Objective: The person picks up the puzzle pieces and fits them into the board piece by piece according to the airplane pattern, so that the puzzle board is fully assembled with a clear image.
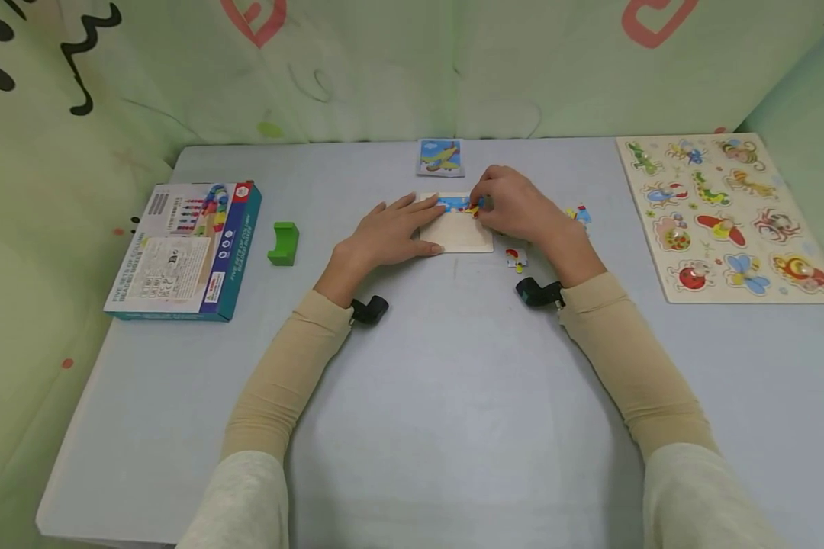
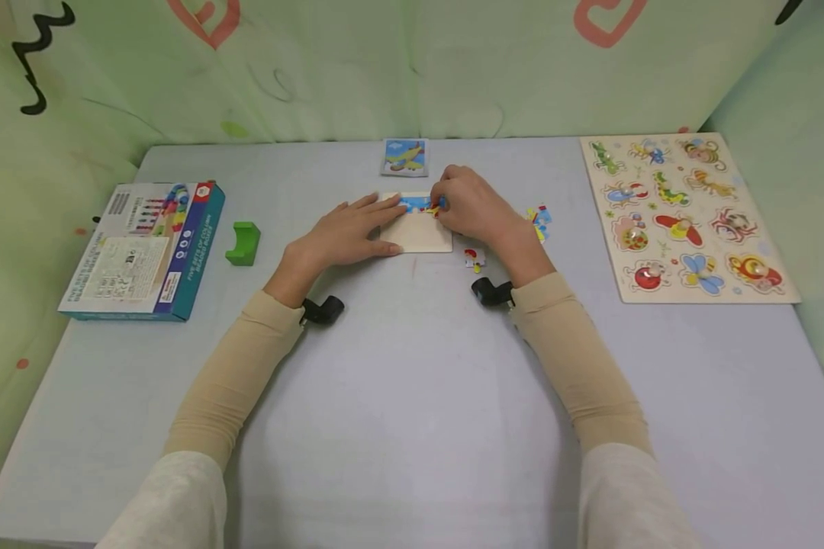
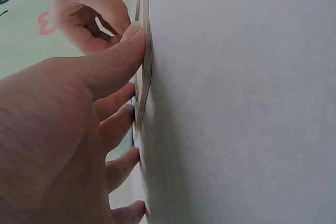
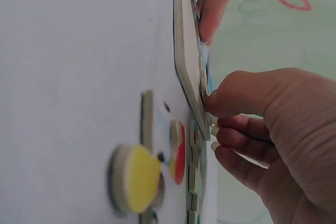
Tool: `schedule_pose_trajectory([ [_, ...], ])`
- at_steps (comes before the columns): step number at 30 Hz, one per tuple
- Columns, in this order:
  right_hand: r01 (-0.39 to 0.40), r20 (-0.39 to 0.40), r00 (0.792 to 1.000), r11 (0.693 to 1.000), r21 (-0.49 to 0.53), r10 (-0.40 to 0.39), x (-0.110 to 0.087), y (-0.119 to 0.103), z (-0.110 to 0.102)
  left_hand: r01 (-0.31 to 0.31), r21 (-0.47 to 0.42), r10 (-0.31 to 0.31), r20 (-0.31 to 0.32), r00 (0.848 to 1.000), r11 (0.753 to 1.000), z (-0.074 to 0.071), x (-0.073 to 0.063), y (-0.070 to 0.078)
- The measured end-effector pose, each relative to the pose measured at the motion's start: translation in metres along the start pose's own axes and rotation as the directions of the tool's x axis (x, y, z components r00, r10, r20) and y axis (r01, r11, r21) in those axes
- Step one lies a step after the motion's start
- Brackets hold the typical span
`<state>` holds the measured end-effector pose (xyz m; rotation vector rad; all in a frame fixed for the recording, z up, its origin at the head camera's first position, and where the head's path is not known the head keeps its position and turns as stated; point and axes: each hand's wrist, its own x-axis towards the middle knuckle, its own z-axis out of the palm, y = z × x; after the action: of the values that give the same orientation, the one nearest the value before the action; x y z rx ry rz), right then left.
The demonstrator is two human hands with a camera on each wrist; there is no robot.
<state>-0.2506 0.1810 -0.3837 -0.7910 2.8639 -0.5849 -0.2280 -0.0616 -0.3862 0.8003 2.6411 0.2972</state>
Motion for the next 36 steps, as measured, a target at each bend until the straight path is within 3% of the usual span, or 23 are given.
schedule_pose_trajectory([
  [8,0.023,0.021,1.0,1.0,-0.005,-0.022,0.003,-0.003,-0.001,-0.004,-0.006,0.004,0.001,1.0,1.0,0.0,0.001,-0.001],
  [21,-0.022,0.032,0.999,0.999,0.045,0.021,0.003,-0.002,0.001,-0.003,-0.003,0.003,-0.001,1.0,1.0,0.0,0.001,-0.001],
  [27,-0.042,0.021,0.999,0.996,0.078,0.04,0.003,0.001,0.001,0.034,0.036,-0.034,0.0,0.999,0.999,-0.004,-0.004,-0.003],
  [36,-0.066,0.031,0.997,0.994,0.089,0.064,0.002,0.001,0.0,0.048,0.007,-0.048,-0.002,0.999,0.999,-0.007,-0.01,-0.007],
])
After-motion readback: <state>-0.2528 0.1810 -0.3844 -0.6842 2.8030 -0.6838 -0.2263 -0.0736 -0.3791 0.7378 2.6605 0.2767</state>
